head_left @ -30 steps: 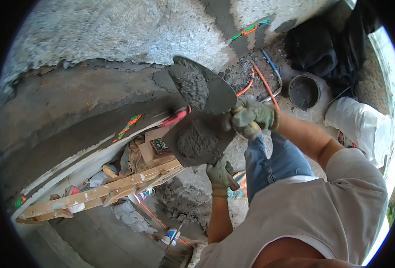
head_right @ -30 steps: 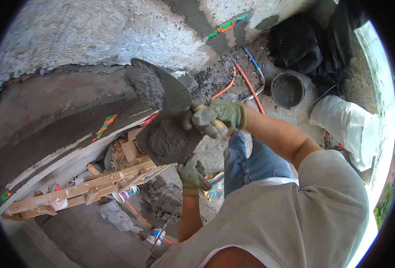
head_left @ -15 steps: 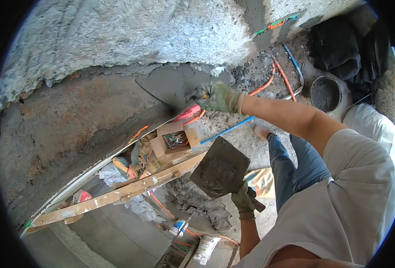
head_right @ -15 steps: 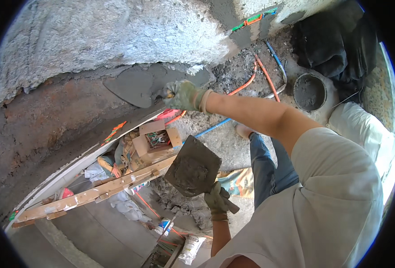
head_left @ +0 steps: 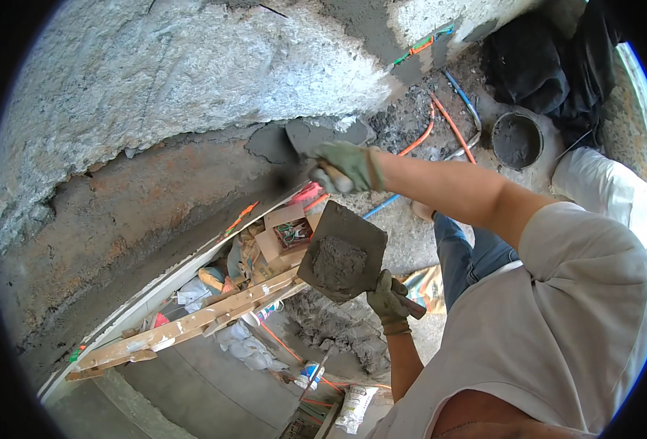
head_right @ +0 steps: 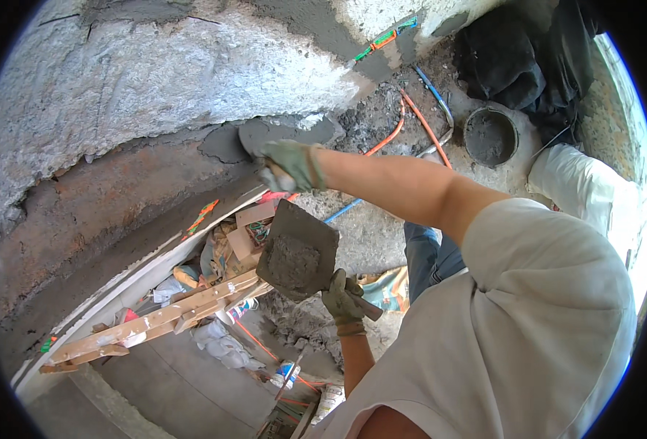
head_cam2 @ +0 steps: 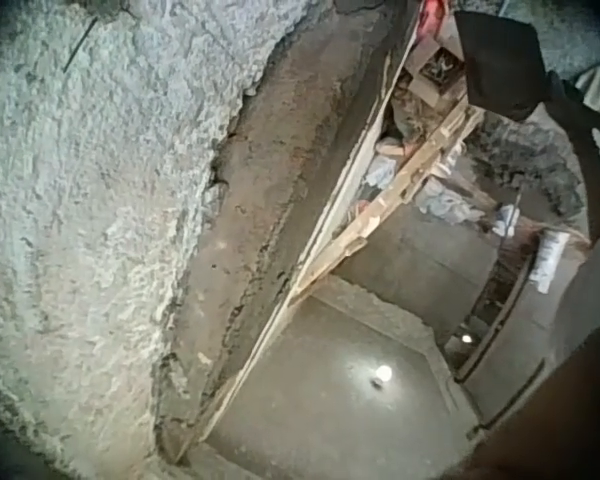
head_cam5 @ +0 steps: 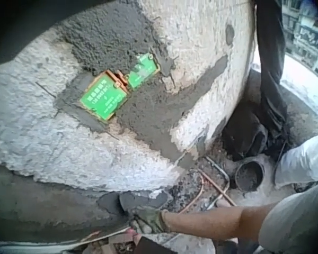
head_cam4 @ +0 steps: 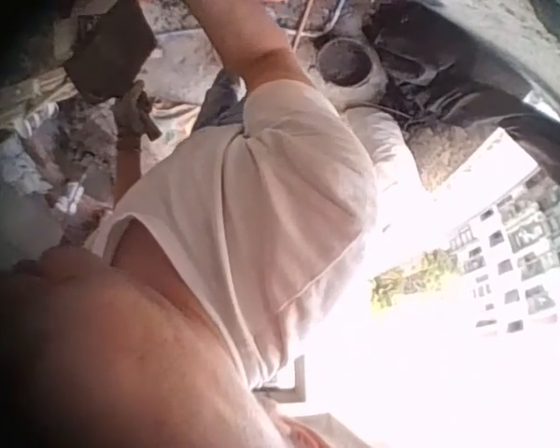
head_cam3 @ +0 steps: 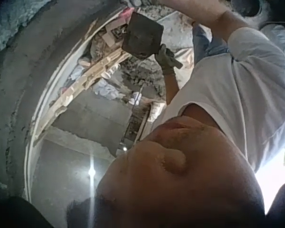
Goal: Applying cement mortar to a wall using a trowel and a hawk.
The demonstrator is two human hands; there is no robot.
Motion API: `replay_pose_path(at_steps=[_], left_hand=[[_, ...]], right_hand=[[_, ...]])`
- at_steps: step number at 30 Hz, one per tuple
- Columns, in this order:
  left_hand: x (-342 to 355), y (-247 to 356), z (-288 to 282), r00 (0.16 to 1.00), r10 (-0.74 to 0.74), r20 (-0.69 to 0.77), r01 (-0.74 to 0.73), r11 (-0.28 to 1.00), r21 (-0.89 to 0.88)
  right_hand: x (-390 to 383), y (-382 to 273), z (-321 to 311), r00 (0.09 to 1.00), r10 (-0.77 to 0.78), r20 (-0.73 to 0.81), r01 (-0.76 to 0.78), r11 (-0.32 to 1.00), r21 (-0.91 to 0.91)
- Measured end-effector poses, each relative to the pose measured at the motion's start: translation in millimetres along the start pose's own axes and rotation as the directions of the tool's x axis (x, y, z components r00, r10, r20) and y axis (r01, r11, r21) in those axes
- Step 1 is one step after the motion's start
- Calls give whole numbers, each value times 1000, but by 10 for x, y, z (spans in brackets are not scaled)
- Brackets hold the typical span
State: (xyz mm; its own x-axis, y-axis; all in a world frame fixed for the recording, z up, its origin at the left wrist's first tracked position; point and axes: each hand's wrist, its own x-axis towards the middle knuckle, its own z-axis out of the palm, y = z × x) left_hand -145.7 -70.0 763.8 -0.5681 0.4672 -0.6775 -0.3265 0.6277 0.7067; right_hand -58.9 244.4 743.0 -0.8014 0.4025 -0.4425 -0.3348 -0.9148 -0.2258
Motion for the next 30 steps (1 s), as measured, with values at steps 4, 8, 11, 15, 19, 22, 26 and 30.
replay_pose_path(at_steps=[4,8,11,15,19,22,26,30], left_hand=[[-100,-64,-27,997,-75,-28,74,995,-61],[-132,-166,-146,997,-75,-21,72,990,-125],[-166,-182,-159,999,-16,-48,11,995,-102],[-132,-144,15,1000,-15,13,17,994,-111],[-179,-202,-216,996,-36,-83,29,996,-89],[-161,-220,-43,995,-68,-66,65,997,-47],[-165,-326,-56,997,-64,-48,63,998,-25],[-194,-376,-41,988,-131,-88,133,991,23]], right_hand=[[-3,-277,668,966,-40,-255,84,983,162],[-18,-334,827,980,-4,-200,0,1000,-18],[-33,-217,931,980,3,-198,5,999,37],[479,73,97,887,-455,75,418,724,-548],[88,428,344,995,-101,14,88,775,-626],[3,160,-316,947,-320,2,123,361,-924],[735,156,-1181,947,-322,-3,302,891,-341],[1357,314,-1783,992,-123,-16,124,980,155]])
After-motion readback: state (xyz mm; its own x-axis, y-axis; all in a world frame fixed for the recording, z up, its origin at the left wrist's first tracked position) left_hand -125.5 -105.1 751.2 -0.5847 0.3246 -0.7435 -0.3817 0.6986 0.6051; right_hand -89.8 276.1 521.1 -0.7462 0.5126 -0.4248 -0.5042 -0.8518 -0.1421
